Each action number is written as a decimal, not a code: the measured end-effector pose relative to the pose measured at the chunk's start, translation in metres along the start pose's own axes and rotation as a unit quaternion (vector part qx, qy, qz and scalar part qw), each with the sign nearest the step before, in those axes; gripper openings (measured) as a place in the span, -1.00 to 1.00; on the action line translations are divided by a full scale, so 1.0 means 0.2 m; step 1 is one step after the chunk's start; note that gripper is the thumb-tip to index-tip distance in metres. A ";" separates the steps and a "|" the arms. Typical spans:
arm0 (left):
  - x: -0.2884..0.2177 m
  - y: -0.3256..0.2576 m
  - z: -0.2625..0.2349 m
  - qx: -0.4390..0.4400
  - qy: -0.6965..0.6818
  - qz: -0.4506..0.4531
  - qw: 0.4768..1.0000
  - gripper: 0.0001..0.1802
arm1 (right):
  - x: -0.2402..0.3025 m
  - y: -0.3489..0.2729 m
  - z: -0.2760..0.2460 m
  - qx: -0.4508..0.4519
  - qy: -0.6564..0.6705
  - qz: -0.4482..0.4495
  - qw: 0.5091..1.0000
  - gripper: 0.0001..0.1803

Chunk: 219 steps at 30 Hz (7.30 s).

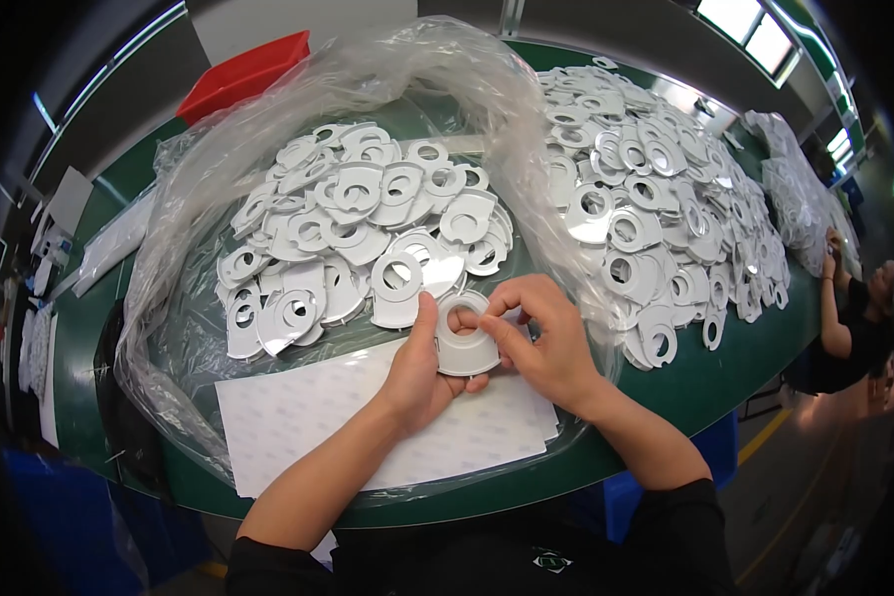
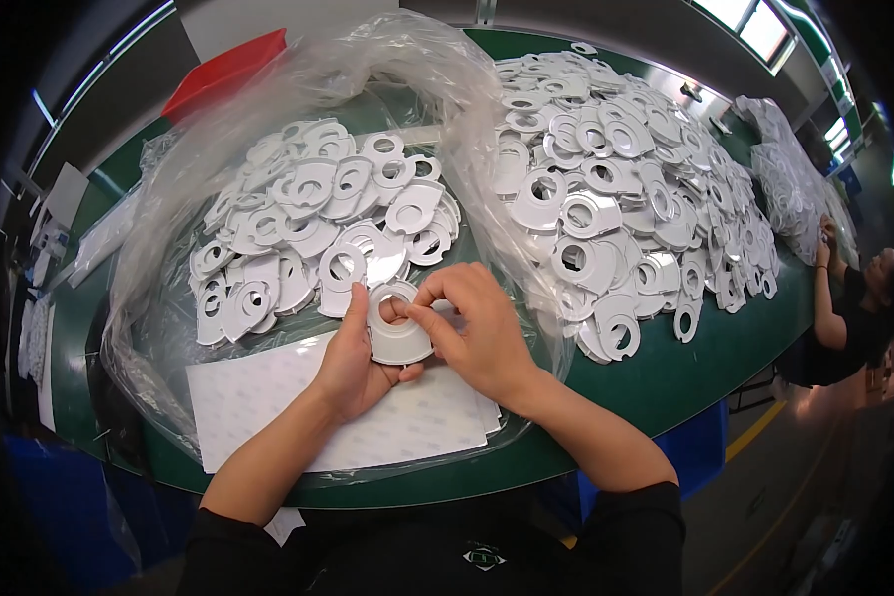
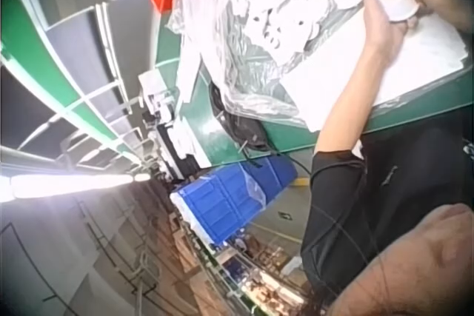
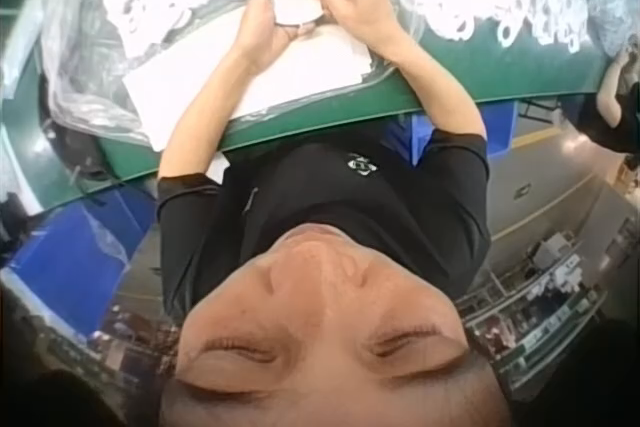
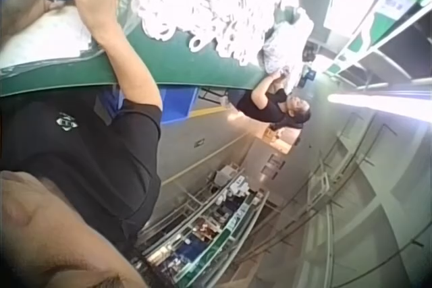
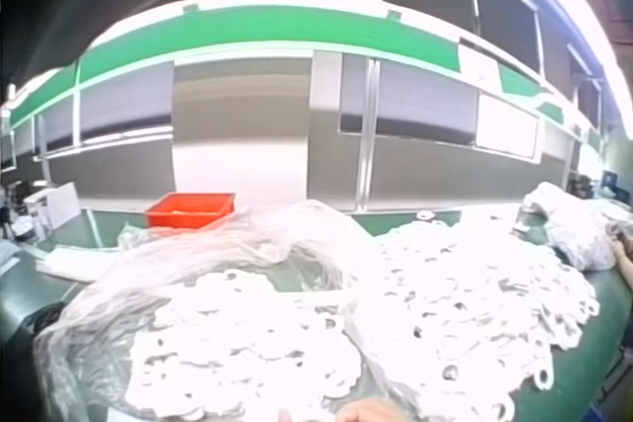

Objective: Assembling white plastic circular light fixture components by applying adhesive rings.

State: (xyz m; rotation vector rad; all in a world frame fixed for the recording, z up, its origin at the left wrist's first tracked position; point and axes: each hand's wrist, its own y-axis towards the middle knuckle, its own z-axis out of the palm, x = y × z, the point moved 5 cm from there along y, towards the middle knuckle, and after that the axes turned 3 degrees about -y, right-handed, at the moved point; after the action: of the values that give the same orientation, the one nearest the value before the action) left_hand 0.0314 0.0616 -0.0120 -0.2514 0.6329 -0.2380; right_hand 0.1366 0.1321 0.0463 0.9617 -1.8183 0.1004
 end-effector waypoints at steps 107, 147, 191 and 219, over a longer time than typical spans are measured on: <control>-0.10 0.01 -0.01 -0.014 0.051 0.081 0.995 -0.25 | -0.06 0.08 0.07 -0.013 0.289 0.142 0.947 -0.83; -0.10 0.01 -0.02 -0.024 0.074 0.092 0.993 -0.81 | -0.05 0.08 0.05 -0.011 0.108 0.072 0.992 -0.83; -0.08 0.01 0.02 0.033 0.072 0.035 0.996 -0.11 | 0.03 0.09 -0.02 0.010 -0.132 0.003 0.991 -0.69; -0.61 -0.17 -0.17 -0.269 0.831 0.389 0.292 -0.66 | -0.05 0.17 -0.20 -0.118 0.173 0.070 0.975 -0.84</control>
State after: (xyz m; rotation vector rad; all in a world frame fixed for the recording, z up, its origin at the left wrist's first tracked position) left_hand -0.0884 0.0600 0.0393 -0.2175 2.9246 0.9590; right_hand 0.1463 0.1795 0.0683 0.6052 -1.5320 0.1285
